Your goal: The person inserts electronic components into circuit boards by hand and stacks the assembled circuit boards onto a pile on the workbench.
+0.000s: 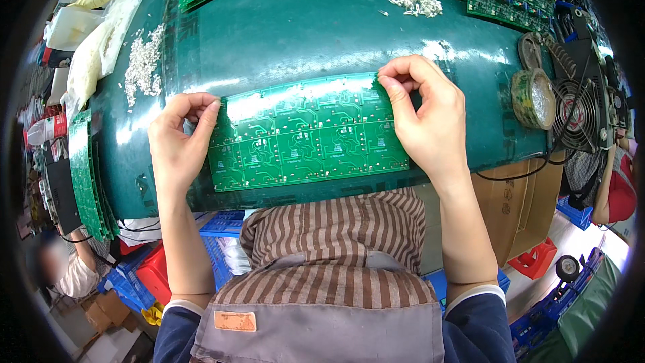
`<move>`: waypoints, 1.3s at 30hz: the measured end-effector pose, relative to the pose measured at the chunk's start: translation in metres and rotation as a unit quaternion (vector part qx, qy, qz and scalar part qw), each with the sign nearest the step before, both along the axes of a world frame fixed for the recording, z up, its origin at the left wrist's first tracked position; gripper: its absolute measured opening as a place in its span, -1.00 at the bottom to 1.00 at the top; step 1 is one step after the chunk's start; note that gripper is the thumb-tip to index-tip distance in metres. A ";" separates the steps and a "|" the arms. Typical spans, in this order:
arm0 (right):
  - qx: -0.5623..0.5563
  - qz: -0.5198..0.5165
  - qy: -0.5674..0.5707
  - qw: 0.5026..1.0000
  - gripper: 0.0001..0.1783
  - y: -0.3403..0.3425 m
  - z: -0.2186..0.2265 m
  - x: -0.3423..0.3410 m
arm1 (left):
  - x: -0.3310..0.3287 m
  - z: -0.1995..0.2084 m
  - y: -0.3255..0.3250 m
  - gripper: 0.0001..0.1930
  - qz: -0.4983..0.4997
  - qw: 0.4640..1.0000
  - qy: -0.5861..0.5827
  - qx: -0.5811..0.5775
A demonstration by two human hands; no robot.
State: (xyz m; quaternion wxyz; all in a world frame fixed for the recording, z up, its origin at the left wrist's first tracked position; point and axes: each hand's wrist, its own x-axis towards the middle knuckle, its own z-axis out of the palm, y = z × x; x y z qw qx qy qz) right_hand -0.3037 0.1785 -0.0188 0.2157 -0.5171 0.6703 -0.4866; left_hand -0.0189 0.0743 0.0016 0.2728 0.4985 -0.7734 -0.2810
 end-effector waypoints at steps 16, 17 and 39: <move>0.003 -0.007 0.006 1.000 -0.95 0.001 0.002 -0.004 | -0.004 0.003 0.004 -0.92 -0.016 0.998 -0.026 -0.050; 0.002 -0.008 0.007 1.000 -0.95 0.001 0.001 -0.004 | -0.003 0.003 0.003 -0.92 -0.017 0.998 -0.026 -0.050; 0.086 -0.006 -0.042 0.995 -0.93 -0.002 0.000 -0.015 | -0.007 0.016 0.004 -0.90 -0.043 0.991 -0.102 -0.071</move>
